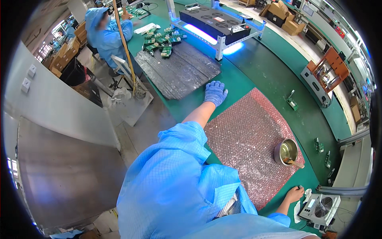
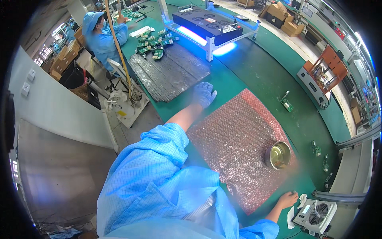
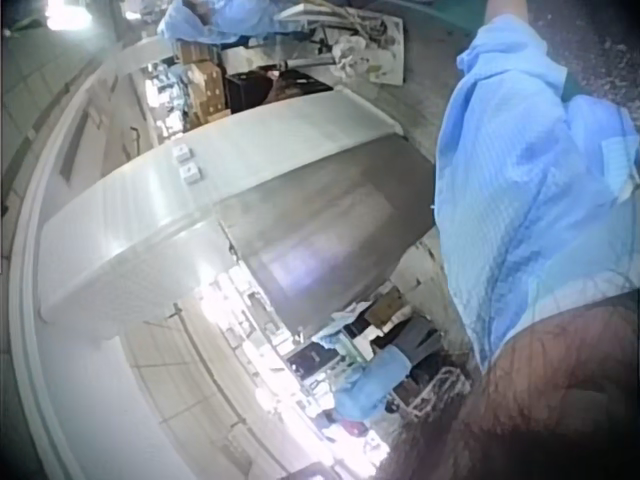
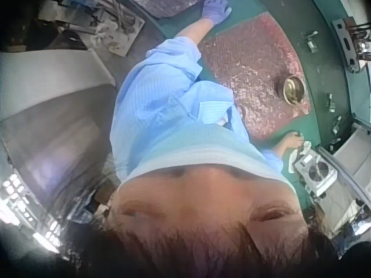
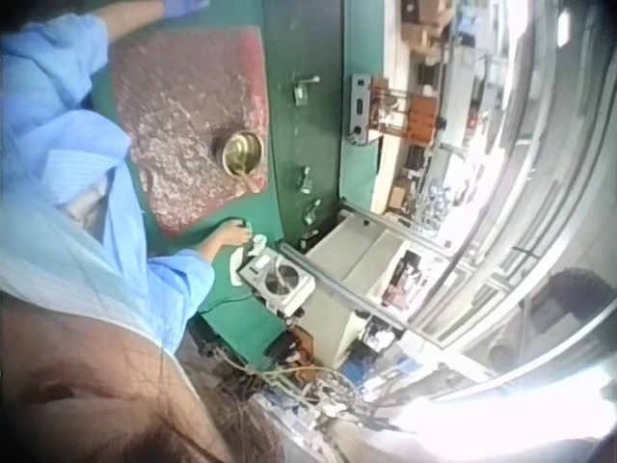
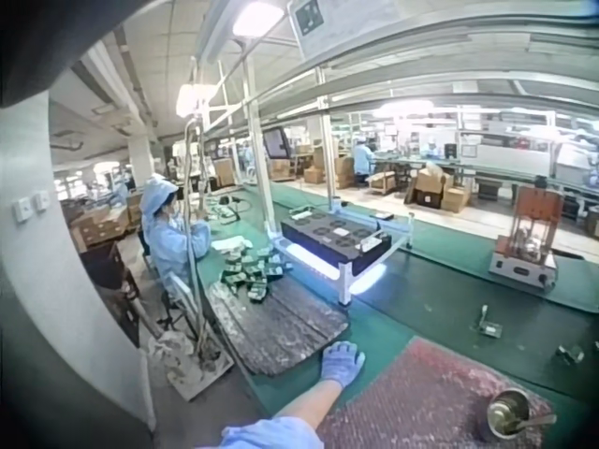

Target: Applying a liquid coating to printed circuit boards using a brush.

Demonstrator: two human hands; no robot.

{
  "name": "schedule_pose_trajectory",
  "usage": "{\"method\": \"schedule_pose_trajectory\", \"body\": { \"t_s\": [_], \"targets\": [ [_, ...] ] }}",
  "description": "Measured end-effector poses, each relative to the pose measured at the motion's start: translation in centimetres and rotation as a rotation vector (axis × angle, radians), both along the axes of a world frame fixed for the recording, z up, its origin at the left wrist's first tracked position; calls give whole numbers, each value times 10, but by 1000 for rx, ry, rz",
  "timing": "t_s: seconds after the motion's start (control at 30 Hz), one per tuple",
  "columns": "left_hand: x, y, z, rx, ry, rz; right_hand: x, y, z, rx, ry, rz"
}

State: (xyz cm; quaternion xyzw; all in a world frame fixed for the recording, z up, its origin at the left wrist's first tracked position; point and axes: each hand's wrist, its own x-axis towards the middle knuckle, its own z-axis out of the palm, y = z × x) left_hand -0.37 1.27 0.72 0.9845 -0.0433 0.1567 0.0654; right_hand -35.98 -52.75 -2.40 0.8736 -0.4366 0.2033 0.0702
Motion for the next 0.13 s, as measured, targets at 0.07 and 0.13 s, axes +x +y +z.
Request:
{"method": "schedule_pose_trajectory", "body": {
  "t_s": [0.07,0.13],
  "targets": [
    [3,3,-5,-100,21,-29,1,2,2,-1,10,-1],
    [5,3,-9,-83,29,-19,1,-1,-1,6,25,-3]
  ]
}}
